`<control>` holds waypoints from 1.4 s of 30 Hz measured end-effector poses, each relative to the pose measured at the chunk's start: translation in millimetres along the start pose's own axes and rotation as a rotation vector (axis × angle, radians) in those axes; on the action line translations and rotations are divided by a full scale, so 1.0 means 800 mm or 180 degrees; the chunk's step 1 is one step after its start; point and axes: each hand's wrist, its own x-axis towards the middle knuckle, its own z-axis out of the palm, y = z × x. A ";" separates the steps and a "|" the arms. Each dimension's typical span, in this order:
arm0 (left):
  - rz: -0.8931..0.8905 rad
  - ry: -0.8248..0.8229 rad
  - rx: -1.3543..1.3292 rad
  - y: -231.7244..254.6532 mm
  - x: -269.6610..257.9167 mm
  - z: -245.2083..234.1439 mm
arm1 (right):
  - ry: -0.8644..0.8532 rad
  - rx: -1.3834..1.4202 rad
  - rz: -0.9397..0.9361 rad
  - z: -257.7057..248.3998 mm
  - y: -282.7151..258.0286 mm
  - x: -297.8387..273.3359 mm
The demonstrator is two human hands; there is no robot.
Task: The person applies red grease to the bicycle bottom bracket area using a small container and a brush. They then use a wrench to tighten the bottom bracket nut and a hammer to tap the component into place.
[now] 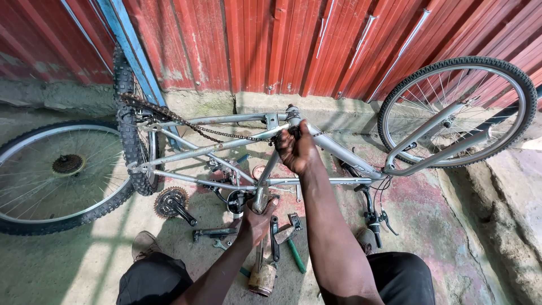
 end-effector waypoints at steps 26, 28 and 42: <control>0.0185 -0.0096 0.0162 0.003 -0.004 -0.023 | -0.0880 0.2489 0.0556 -0.028 0.016 0.061; 0.0095 -0.0058 0.0222 0.022 -0.008 -0.014 | -0.0590 0.1844 0.0503 -0.019 0.010 0.029; 0.0024 -0.0175 0.0386 0.024 -0.008 -0.006 | 0.1827 -0.3582 -0.1636 -0.002 0.018 0.014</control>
